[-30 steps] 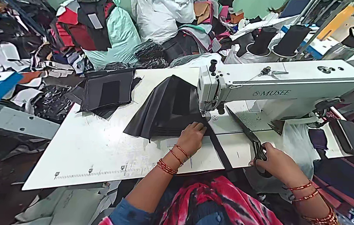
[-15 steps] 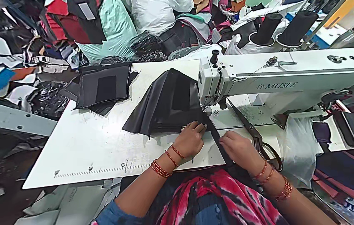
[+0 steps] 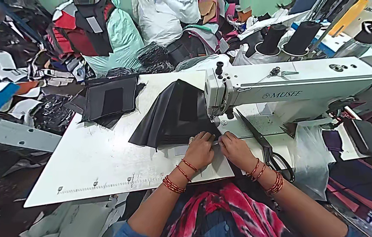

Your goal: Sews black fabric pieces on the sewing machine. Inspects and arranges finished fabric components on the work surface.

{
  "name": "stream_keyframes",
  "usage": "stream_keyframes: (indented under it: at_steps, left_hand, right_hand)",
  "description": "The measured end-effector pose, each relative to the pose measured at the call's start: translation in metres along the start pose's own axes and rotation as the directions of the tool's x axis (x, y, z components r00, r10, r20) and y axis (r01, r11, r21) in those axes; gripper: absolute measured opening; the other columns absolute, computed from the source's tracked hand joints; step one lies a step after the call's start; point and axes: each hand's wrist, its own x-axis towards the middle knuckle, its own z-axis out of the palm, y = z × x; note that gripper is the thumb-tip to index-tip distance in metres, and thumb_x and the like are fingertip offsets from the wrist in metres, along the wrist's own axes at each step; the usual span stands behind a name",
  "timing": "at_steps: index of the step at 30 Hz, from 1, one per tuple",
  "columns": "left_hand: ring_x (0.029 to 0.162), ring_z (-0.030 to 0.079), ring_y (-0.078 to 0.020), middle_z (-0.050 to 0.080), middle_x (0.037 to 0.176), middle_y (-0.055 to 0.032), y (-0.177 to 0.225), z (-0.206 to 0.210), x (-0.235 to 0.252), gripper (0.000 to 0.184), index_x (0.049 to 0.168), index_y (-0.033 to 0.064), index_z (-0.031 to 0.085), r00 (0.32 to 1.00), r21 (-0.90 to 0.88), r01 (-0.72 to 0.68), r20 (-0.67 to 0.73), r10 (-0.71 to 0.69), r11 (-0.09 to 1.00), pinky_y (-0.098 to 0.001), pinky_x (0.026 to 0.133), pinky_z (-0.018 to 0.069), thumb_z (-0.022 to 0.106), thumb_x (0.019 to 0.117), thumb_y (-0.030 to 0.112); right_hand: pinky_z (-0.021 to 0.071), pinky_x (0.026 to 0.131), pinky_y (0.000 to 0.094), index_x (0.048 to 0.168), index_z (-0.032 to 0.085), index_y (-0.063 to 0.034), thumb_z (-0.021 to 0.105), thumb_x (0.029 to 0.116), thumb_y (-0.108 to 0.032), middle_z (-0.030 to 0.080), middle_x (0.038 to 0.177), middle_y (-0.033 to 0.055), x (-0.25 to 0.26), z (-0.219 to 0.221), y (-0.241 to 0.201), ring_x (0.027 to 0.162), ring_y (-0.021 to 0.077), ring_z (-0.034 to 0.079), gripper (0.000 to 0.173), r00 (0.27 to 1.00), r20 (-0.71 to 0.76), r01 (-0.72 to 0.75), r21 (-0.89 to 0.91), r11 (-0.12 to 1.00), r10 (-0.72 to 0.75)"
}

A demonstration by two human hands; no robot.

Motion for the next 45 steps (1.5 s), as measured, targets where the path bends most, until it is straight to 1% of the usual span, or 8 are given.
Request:
stream_keyframes:
  at_steps: [4, 8, 12, 14, 20, 27, 32, 45]
  left_hand:
    - [0.129, 0.058, -0.0391, 0.065, 0.132, -0.0221, 0.010, 0.003, 0.010, 0.039, 0.133, -0.0024, 0.066, 0.994, 0.027, 0.070, -0.084, -0.067, 0.997, -0.0510, 0.110, 0.0430, 0.057, 0.0950, 0.003]
    - [0.114, 0.066, -0.0415, 0.072, 0.117, -0.0214, 0.006, 0.022, 0.014, 0.030, 0.118, -0.0044, 0.074, 0.959, 0.108, -0.016, -0.280, 0.046, 0.994, -0.0533, 0.094, 0.0533, 0.060, 0.0913, -0.002]
    - [0.105, 0.070, -0.0402, 0.074, 0.107, -0.0197, -0.004, 0.032, 0.012, 0.030, 0.113, -0.0030, 0.076, 0.906, 0.131, -0.090, -0.402, 0.136, 0.987, -0.0523, 0.088, 0.0566, 0.064, 0.0853, -0.003]
    - [0.105, 0.070, -0.0398, 0.074, 0.106, -0.0190, -0.005, 0.034, 0.011, 0.030, 0.112, -0.0023, 0.077, 0.895, 0.114, -0.096, -0.426, 0.136, 0.989, -0.0521, 0.088, 0.0569, 0.064, 0.0846, -0.003]
    - [0.106, 0.070, -0.0400, 0.074, 0.106, -0.0195, -0.005, 0.033, 0.010, 0.032, 0.114, -0.0021, 0.076, 0.898, 0.042, -0.078, -0.431, 0.089, 0.996, -0.0517, 0.090, 0.0567, 0.062, 0.0865, -0.003]
    - [0.105, 0.070, -0.0396, 0.075, 0.104, -0.0189, -0.007, 0.036, 0.008, 0.029, 0.113, -0.0016, 0.077, 0.882, 0.016, -0.092, -0.463, 0.089, 0.996, -0.0501, 0.091, 0.0571, 0.060, 0.0886, -0.002]
    - [0.105, 0.070, -0.0388, 0.075, 0.104, -0.0185, -0.008, 0.038, 0.007, 0.032, 0.113, -0.0019, 0.077, 0.874, 0.064, -0.110, -0.469, 0.127, 0.992, -0.0498, 0.090, 0.0577, 0.061, 0.0858, -0.004]
    - [0.120, 0.066, -0.0349, 0.067, 0.131, -0.0179, 0.011, 0.016, 0.004, 0.038, 0.125, -0.0080, 0.067, 0.988, 0.273, -0.062, -0.121, 0.098, 0.960, -0.0470, 0.100, 0.0532, 0.053, 0.0907, -0.010]
  right_hand:
    - [0.0572, 0.072, 0.0480, 0.105, 0.068, 0.0042, 0.051, 0.0993, -0.012, 0.067, 0.102, 0.0228, 0.005, -0.010, -0.008, 0.091, 0.0372, 0.070, 0.024, 0.986, 0.132, -0.122, 0.142, 0.982, 0.104]
    - [0.0566, 0.082, 0.0426, 0.113, 0.071, 0.0010, 0.052, 0.1025, -0.014, 0.068, 0.109, 0.0193, 0.003, -0.016, -0.003, 0.093, 0.0290, 0.069, 0.026, 0.956, 0.137, -0.288, 0.279, 0.916, 0.259]
    - [0.0554, 0.090, 0.0419, 0.141, 0.058, -0.0008, 0.055, 0.1036, -0.020, 0.070, 0.118, 0.0162, 0.006, -0.013, 0.006, 0.102, 0.0280, 0.069, 0.042, 0.877, 0.183, -0.479, 0.274, 0.834, 0.444]
    - [0.0533, 0.093, 0.0435, 0.144, 0.055, -0.0006, 0.058, 0.1018, -0.022, 0.071, 0.116, 0.0137, 0.009, -0.009, 0.001, 0.103, 0.0279, 0.068, 0.048, 0.866, 0.202, -0.499, 0.284, 0.819, 0.457]
    - [0.0530, 0.090, 0.0446, 0.134, 0.065, -0.0009, 0.054, 0.1020, -0.013, 0.071, 0.109, 0.0173, 0.019, -0.004, -0.011, 0.098, 0.0298, 0.068, 0.036, 0.837, 0.192, -0.546, 0.250, 0.800, 0.512]
    - [0.0541, 0.086, 0.0306, 0.124, 0.068, 0.0041, 0.058, 0.0988, -0.005, 0.072, 0.107, 0.0167, 0.012, -0.007, -0.017, 0.091, 0.0172, 0.069, 0.028, 0.741, 0.269, -0.649, 0.522, 0.554, 0.615]
    - [0.0509, 0.069, 0.0237, 0.123, 0.067, 0.0046, 0.058, 0.0969, -0.003, 0.071, 0.099, 0.0128, 0.014, -0.005, -0.020, 0.077, 0.0087, 0.063, 0.029, 0.735, 0.317, -0.648, 0.588, 0.484, 0.599]
    - [0.0487, 0.060, 0.0249, 0.130, 0.062, 0.0020, 0.055, 0.0951, 0.001, 0.066, 0.097, 0.0094, 0.014, -0.017, -0.012, 0.067, 0.0086, 0.057, 0.035, 0.739, 0.455, -0.673, 0.524, 0.522, 0.497]
